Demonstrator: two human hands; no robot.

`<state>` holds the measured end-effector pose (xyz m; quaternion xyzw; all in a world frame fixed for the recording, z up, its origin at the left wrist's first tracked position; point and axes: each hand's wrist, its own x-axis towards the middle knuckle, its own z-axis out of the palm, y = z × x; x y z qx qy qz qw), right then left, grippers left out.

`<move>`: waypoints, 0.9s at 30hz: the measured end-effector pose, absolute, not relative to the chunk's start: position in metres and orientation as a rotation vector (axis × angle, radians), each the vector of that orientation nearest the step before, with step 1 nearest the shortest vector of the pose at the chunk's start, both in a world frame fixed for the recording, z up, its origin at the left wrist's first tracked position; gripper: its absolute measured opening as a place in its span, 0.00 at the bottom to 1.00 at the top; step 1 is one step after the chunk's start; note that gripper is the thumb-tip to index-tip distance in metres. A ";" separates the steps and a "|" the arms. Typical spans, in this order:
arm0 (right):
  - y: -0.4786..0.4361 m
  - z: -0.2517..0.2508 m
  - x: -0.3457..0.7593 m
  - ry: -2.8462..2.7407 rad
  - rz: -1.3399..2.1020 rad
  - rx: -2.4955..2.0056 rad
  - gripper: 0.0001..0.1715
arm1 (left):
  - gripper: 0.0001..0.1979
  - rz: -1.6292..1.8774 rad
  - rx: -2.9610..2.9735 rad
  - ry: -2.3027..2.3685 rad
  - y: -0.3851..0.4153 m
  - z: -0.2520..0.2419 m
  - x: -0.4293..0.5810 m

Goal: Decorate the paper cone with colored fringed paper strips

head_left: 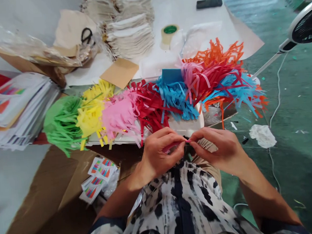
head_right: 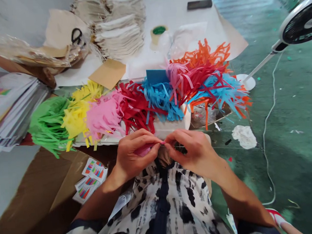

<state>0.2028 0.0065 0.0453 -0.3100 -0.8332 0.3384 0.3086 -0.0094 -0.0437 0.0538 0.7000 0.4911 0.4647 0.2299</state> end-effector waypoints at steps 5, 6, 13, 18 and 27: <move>0.006 0.044 0.207 -2.174 0.941 -0.801 0.04 | 0.05 1.225 1.883 1.340 -0.045 0.049 -0.007; 0.005 0.043 0.208 -2.171 0.960 -0.810 0.03 | 0.04 1.210 1.875 1.345 -0.046 0.047 -0.007; -0.002 0.034 0.209 -2.163 0.908 -0.905 0.03 | 0.02 1.129 1.907 1.392 -0.047 0.043 -0.001; -0.001 0.035 0.214 -2.076 0.991 -0.947 0.03 | 0.04 1.083 1.841 1.472 -0.048 0.046 -0.003; -0.002 0.027 0.214 -1.958 1.226 -0.965 0.06 | 0.07 1.112 1.698 1.397 -0.046 0.035 0.007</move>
